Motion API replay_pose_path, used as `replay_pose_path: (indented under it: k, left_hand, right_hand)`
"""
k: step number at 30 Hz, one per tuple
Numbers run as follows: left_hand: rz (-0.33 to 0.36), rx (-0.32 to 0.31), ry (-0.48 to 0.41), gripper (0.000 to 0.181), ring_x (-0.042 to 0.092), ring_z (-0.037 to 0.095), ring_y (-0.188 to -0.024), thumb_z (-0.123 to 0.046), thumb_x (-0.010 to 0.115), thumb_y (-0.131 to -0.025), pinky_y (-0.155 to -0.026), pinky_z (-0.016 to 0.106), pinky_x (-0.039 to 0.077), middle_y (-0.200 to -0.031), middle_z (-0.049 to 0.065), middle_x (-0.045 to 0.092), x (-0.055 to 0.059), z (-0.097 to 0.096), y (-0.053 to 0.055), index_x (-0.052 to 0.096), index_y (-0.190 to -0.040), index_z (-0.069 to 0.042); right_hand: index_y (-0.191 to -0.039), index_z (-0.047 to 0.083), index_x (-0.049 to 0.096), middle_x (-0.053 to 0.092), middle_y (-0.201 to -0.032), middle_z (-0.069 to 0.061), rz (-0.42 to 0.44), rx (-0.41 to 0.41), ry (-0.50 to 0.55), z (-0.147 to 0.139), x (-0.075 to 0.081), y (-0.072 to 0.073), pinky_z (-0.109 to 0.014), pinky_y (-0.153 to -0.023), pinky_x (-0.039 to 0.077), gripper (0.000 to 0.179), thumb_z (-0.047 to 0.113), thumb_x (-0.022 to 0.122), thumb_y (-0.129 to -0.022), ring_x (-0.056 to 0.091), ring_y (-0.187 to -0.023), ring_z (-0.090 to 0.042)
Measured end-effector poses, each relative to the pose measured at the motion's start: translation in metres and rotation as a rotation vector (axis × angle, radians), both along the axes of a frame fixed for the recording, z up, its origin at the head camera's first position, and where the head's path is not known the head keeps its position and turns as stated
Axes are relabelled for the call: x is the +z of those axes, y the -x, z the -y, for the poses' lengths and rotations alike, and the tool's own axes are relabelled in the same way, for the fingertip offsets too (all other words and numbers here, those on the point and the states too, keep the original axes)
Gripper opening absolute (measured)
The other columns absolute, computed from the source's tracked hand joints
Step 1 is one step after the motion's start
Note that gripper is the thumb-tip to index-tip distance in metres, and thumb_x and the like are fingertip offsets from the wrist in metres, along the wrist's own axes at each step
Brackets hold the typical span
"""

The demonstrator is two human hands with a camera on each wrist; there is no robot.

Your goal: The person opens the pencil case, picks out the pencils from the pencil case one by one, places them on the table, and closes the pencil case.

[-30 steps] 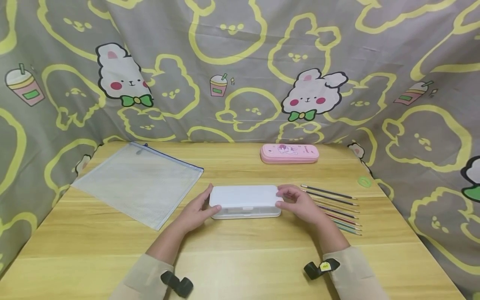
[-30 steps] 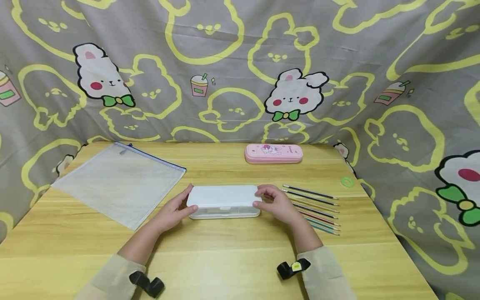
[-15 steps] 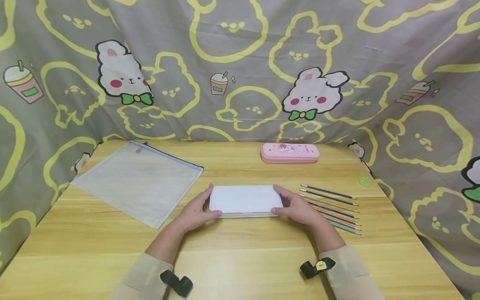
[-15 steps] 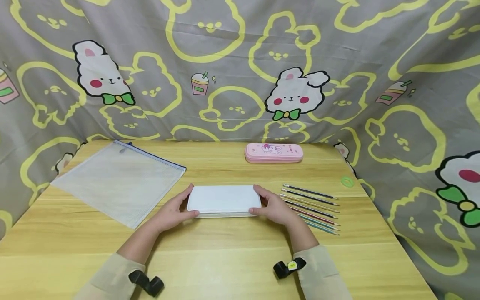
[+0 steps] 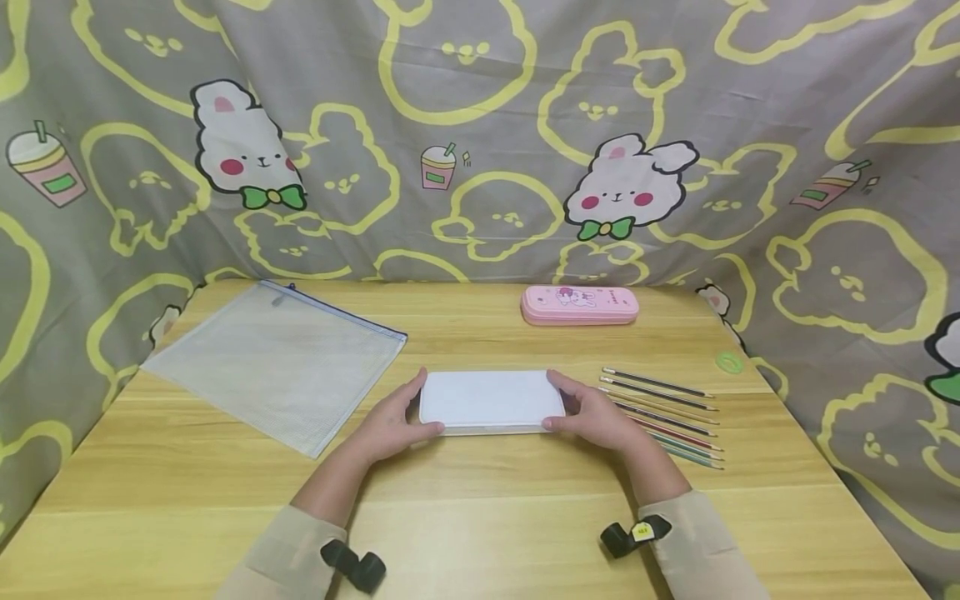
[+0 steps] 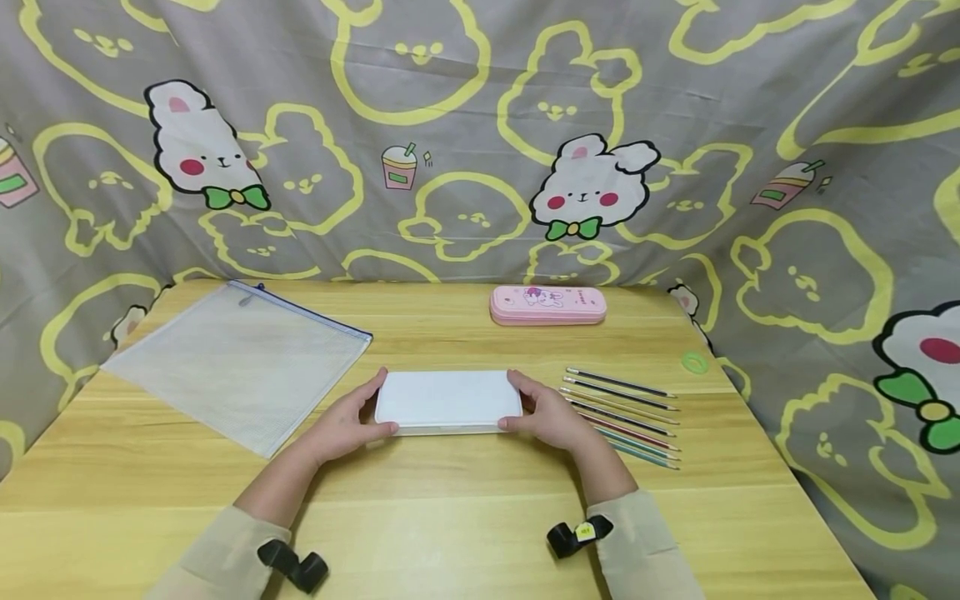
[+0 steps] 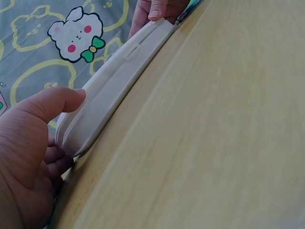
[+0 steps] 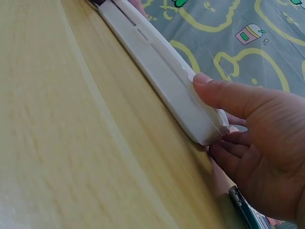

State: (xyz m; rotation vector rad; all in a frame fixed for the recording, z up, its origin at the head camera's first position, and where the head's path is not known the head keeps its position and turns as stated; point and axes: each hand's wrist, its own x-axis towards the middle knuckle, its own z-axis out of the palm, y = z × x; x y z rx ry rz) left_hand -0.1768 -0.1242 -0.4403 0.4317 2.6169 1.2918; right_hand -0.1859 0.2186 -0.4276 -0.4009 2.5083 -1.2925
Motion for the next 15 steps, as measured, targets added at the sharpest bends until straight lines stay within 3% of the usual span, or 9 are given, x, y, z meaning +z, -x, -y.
replay_pose_path:
  k: [15]
  left_hand:
    - [-0.005, 0.005, 0.030, 0.099, 0.025, 0.036, -0.148, -0.037, 0.076, -0.082, -0.121, 0.049, 0.023, -0.160, 0.021, 0.024, -0.0007, 0.0005, -0.0019, 0.020, -0.155, 0.000]
  right_hand:
    - [-0.154, 0.002, 0.027, 0.023, -0.162, -0.015, 0.012, -0.006, -0.009, 0.0027, 0.0006, -0.0014, -0.046, -0.118, 0.028, 0.095, 0.030, 0.080, -0.081, 0.027, -0.148, -0.033]
